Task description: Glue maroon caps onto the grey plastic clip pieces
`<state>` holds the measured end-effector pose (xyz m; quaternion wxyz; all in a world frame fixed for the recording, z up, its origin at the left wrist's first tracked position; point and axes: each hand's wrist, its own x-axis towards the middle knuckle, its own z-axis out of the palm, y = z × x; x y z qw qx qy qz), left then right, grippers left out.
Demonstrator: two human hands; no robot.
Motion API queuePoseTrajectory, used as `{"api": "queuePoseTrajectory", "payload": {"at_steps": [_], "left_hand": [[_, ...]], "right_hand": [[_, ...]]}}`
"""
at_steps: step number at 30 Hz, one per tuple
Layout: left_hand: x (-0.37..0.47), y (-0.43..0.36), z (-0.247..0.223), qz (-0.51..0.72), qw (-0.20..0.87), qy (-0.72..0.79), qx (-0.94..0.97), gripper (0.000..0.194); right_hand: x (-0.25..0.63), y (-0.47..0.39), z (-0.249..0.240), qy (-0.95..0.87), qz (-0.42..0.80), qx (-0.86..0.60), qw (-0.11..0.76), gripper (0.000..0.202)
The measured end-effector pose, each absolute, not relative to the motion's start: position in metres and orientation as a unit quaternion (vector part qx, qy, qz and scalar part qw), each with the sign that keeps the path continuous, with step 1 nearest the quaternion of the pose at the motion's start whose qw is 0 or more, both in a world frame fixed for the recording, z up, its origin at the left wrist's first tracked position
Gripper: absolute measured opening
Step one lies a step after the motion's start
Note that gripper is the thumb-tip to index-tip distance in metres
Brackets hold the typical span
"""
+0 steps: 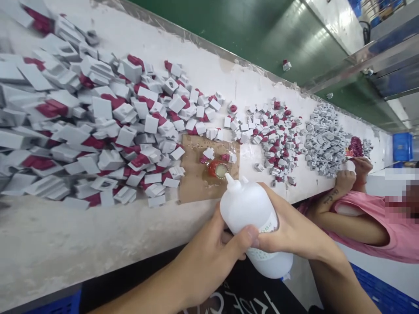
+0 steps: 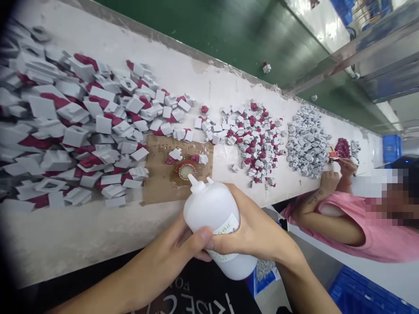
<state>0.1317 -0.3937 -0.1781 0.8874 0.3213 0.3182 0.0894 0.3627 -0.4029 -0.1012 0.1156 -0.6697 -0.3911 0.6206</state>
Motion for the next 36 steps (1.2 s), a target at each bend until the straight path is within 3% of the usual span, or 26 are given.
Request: {"api": "queuePoseTrajectory", "payload": {"at_steps": [8,13,18,25,36], "left_hand": [[0.132,-0.391,-0.181,0.080,0.891,0.324,0.308,0.100],[0.129,-0.395,-0.182,0.095,0.891,0.313,0.316,0.090],[0.128,-0.395,-0.182,0.114,0.896,0.305,0.303,0.082],[0.129,-0.390,-0.173,0.111,0.904,0.286,0.297,0.093],[0.128,-0.385,-0.168,0.124,0.918,0.261,0.273,0.091]], "right_hand": [[0.358,-0.397,-0.099,-0.383,0.625,-0.672,0.106,0.080],[0.358,-0.395,-0.096,-0.381,0.625,-0.675,0.094,0.084],[0.358,-0.395,-0.094,-0.398,0.610,-0.681,0.071,0.075],[0.357,-0.390,-0.089,-0.388,0.628,-0.671,0.063,0.081],[0.358,-0.384,-0.079,-0.421,0.587,-0.690,0.024,0.077]]}}
